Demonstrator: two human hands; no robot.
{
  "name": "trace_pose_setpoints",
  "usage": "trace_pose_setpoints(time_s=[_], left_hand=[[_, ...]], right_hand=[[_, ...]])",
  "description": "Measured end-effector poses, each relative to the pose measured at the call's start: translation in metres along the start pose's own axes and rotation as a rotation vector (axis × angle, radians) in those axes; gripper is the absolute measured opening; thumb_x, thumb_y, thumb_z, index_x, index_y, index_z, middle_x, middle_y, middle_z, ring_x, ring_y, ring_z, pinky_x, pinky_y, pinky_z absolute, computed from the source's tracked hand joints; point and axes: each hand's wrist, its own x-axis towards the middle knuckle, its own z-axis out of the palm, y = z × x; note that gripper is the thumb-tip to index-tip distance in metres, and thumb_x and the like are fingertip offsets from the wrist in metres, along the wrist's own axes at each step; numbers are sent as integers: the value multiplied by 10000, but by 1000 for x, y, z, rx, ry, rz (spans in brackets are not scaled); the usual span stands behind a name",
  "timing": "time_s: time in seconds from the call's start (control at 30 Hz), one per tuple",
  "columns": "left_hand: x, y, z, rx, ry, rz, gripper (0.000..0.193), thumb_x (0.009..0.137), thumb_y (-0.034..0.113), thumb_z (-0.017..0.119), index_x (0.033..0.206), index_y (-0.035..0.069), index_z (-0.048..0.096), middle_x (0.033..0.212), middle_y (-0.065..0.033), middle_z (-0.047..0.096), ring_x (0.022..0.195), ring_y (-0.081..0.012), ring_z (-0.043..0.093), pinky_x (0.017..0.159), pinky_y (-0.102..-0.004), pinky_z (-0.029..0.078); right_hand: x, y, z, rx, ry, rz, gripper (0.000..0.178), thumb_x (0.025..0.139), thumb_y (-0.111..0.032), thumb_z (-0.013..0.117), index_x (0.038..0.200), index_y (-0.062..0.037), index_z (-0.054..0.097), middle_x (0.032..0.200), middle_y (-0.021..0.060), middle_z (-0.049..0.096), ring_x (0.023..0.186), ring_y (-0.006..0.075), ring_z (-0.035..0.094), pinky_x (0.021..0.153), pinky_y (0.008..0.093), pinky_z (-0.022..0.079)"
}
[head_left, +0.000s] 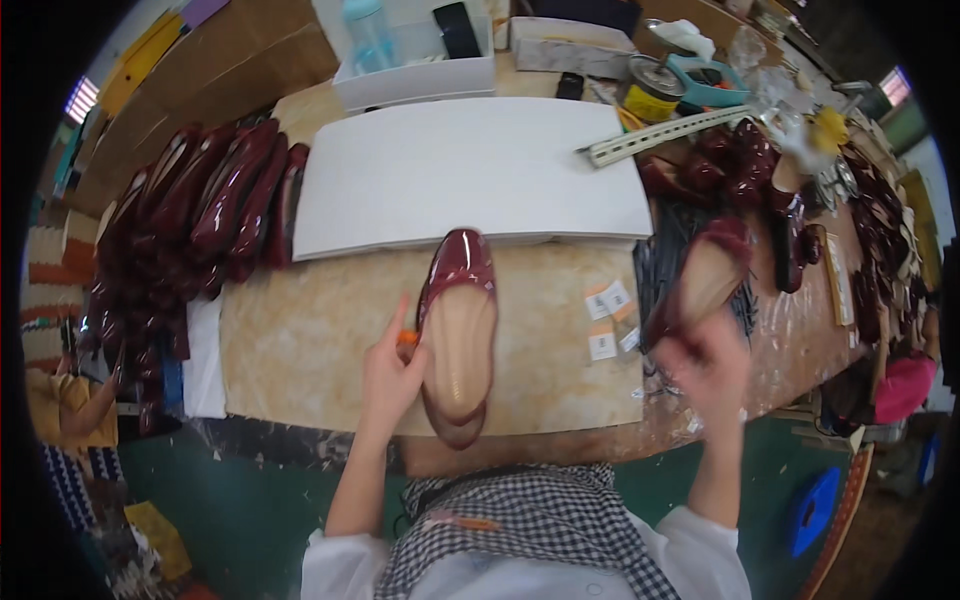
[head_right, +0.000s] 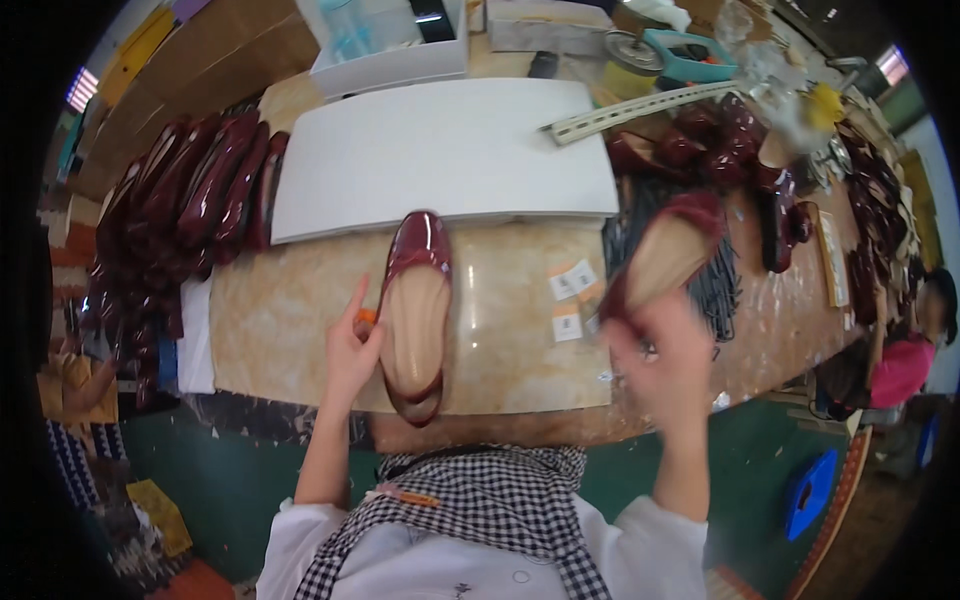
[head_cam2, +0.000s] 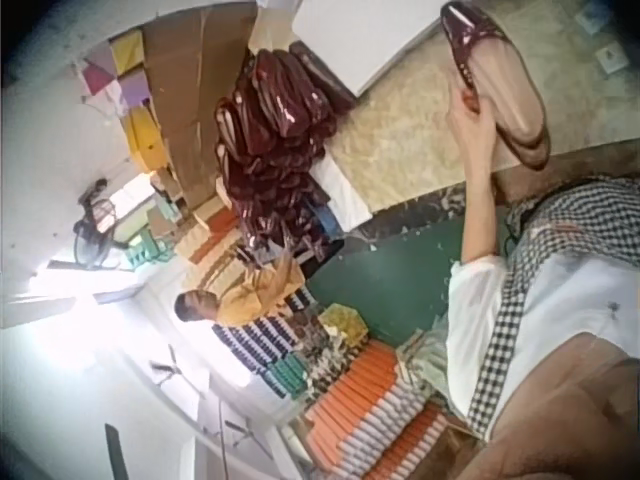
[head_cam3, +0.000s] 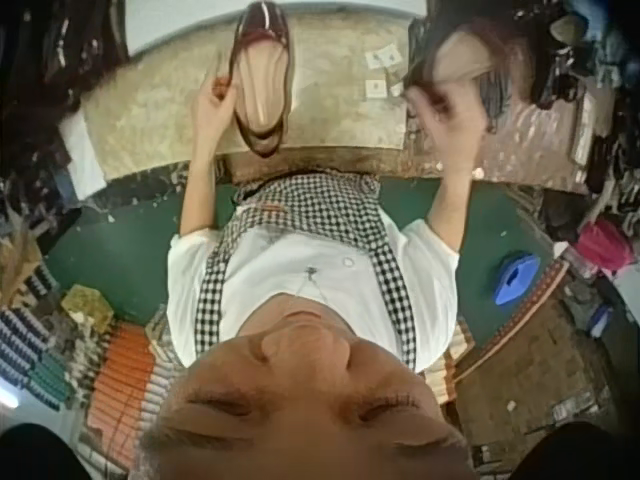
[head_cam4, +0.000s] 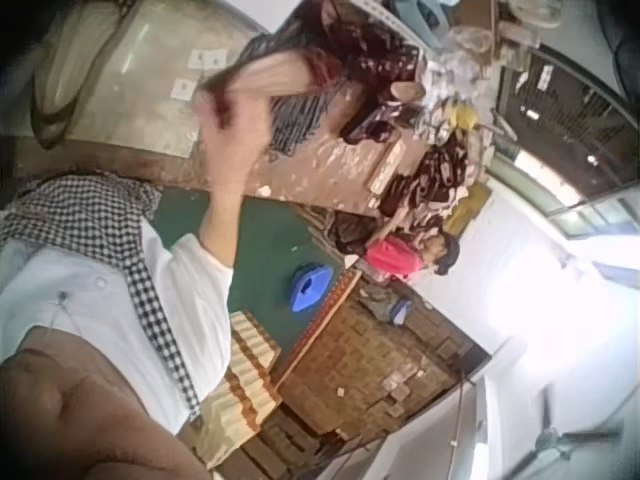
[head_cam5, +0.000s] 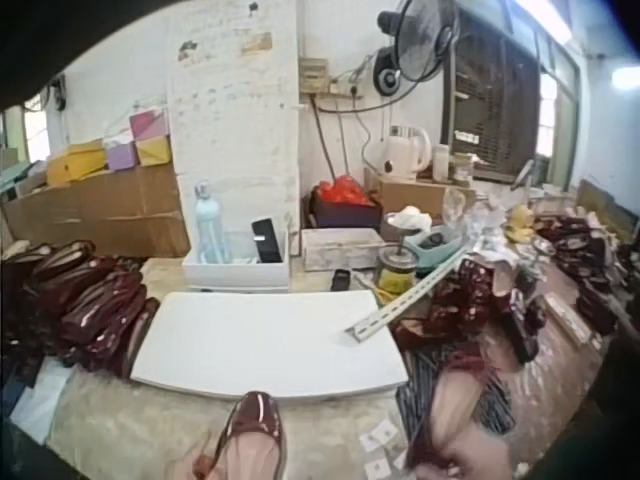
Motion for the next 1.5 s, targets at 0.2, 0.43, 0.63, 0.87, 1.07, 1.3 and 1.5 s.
trace_pose_setpoints(time_s=[0.2, 0.43, 0.63, 0.87, 1.07, 1.3, 1.5], left_hand=[[-20, -24, -51, -319, 199, 11, 510, 826, -37, 506, 1328, 52, 539, 809, 16, 579, 606, -45, 468, 525, -194, 364], [-25, -17, -31, 265, 37, 87, 367, 822, 187, 666, 1173, 82, 662, 690, -97, 542, 550, -158, 516, 556, -284, 435], [158, 68, -7, 846, 332, 732, 478, 908, 429, 547, 1351, 255, 514, 1449, -192, 368, 1335, -357, 329, 1027, -582, 307], [224, 27, 44, 762, 193, 475, 416, 913, 347, 507, 1307, 215, 520, 1287, -206, 454, 1237, -369, 402, 979, -597, 326], [26, 109, 42, 306, -364, 863, 135, 775, 171, 616, 798, 38, 610, 880, -161, 586, 836, -305, 576, 709, -399, 485], [-29, 82, 43, -168, -239, 1027, 194, 746, 197, 714, 924, 134, 668, 1007, -67, 613, 954, -241, 599, 873, -461, 457], [-23, 44, 60, -230, 9, 257, 398, 828, 52, 653, 1208, 119, 552, 960, -109, 579, 850, -208, 595, 732, -269, 484]], right_hand=[[-80, -34, 97, 142, -566, -210, 204, 727, -162, 732, 807, -72, 568, 807, 74, 516, 794, 267, 525, 682, 367, 467], [-68, -22, 92, 143, -667, -191, 205, 725, -153, 727, 816, -54, 572, 821, 83, 516, 809, 273, 519, 707, 367, 462], [-59, -26, 81, 42, -777, -192, 254, 728, -160, 732, 900, -43, 587, 917, 97, 544, 871, 288, 541, 762, 375, 471], [-74, -35, 59, 176, -440, 132, 433, 781, -157, 717, 1188, -82, 590, 1199, 134, 542, 1108, 317, 551, 888, 361, 482], [-61, -34, 87, 1218, 6, 670, 669, 884, -159, 599, 1452, -59, 260, 1355, 155, 469, 1183, 276, 539, 914, 416, 509], [-68, -51, 97, 1588, -569, 941, 439, 947, -196, 529, 1340, -19, 445, 1269, 110, 551, 1180, 215, 538, 977, 341, 468], [-37, -67, 82, 614, -593, 80, 744, 793, -68, 655, 1438, 4, 293, 1506, 203, 251, 1406, 338, 242, 1119, 386, 278]])
